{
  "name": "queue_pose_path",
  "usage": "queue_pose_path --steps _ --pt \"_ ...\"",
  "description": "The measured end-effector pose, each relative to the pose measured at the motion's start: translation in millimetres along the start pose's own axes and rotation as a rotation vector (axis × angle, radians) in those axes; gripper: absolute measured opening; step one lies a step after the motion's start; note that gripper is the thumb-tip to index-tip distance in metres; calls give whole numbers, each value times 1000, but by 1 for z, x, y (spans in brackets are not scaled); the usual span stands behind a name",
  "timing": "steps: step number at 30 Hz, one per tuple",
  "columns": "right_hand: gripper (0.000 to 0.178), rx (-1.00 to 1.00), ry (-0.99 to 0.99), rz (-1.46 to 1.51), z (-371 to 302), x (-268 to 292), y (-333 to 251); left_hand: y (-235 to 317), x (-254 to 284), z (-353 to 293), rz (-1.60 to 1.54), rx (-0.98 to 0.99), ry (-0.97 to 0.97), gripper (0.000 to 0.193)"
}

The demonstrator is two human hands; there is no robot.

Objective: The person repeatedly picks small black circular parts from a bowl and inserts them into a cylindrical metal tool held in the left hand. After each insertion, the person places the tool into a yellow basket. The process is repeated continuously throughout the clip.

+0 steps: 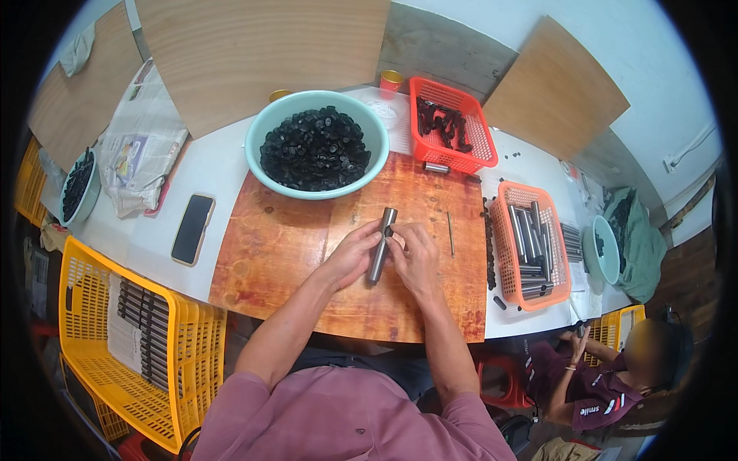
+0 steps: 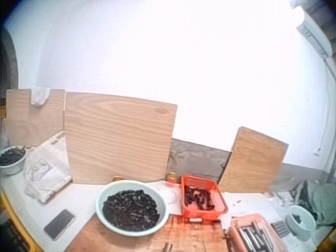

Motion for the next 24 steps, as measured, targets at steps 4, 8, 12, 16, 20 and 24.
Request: queue_pose_path --steps 4,8,12,16,20,24 --pt "22 21 23 -32 -4 0 0 0 -2 -1 19 2 6 46" --pt "23 51 65 -47 -4 0 -1 0 -1 -1 42 19 10 45" --pt "23 47 81 -65 -6 -1 -3 1 -3 -2 89 18 32 39" --pt "24 146 168 -173 -7 -4 -1 0 -1 0 92 13 34 38" --pt "27 148 160 -215 -10 -3 -7 1 -7 -3 104 8 79 37" --pt "28 133 167 -166 -15 -8 -8 -1 -4 -4 113 5 90 33"
Point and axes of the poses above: each hand's wrist, its own z-axis towards the middle knuckle, its own x-axis out of the back of the hand, y = z × x, the point moved 1 cm from there along z, towards the middle knuckle, and after that the axes turned 15 degrees about -z, right-handed, at the moved point
